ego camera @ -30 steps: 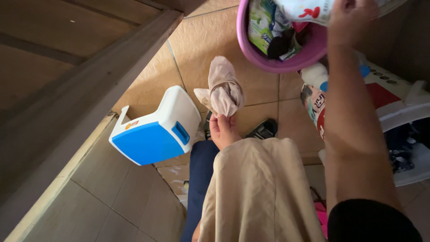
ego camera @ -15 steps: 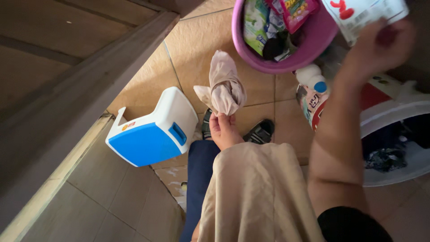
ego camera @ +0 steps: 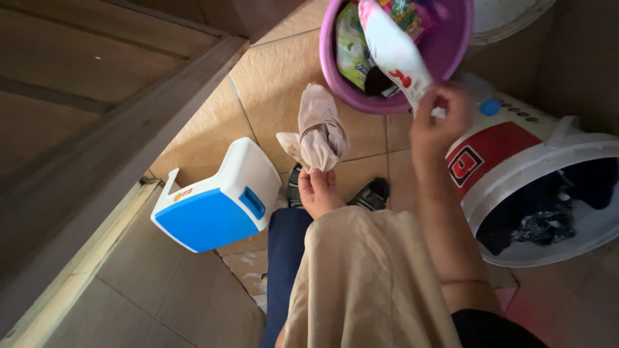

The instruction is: The person washes clothes by hand in a bathroom. They rinse their hands, pour water from a pink basin into a bucket, and then scrub and rinse various garments in the bucket before transferring them to the pink basin.

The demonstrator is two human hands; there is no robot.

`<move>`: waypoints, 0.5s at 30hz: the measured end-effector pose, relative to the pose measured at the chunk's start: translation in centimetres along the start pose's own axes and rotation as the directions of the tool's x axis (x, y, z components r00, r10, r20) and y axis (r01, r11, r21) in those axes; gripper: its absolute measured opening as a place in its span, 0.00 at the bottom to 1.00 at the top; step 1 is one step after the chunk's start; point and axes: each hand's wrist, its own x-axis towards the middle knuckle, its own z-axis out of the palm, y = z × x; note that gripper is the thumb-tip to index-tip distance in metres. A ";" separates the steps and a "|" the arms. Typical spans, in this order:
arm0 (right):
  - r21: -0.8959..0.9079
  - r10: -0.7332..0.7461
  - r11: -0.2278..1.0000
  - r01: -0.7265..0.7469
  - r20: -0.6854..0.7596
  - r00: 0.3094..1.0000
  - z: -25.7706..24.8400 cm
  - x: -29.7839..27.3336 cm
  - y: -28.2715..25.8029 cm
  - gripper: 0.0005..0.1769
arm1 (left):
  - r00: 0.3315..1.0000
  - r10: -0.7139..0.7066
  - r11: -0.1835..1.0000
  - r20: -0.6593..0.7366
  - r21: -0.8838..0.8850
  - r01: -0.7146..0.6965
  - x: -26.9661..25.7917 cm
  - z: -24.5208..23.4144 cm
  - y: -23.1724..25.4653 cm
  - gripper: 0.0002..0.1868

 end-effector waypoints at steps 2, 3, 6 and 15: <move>0.196 0.189 0.966 -0.171 -0.081 0.979 -0.5 0.9 1.5 0.08 | 0.999 -0.015 1.000 -0.036 0.018 0.015 -0.2 0.2 0.0 0.12; 0.224 0.146 0.967 -0.120 -0.102 0.984 -1.0 2.0 2.4 0.09 | 0.999 -0.019 1.000 -0.031 0.023 0.020 -0.2 0.2 0.0 0.13; 0.544 0.331 0.815 -0.197 -0.159 0.930 -3.0 6.2 3.7 0.13 | 1.000 0.003 1.000 0.030 -0.015 -0.003 0.0 0.8 -0.3 0.12; 0.804 0.418 0.591 -0.066 -0.235 0.878 -8.7 24.0 7.2 0.16 | 0.999 -0.038 0.999 0.031 -0.020 0.039 -1.8 5.5 1.3 0.11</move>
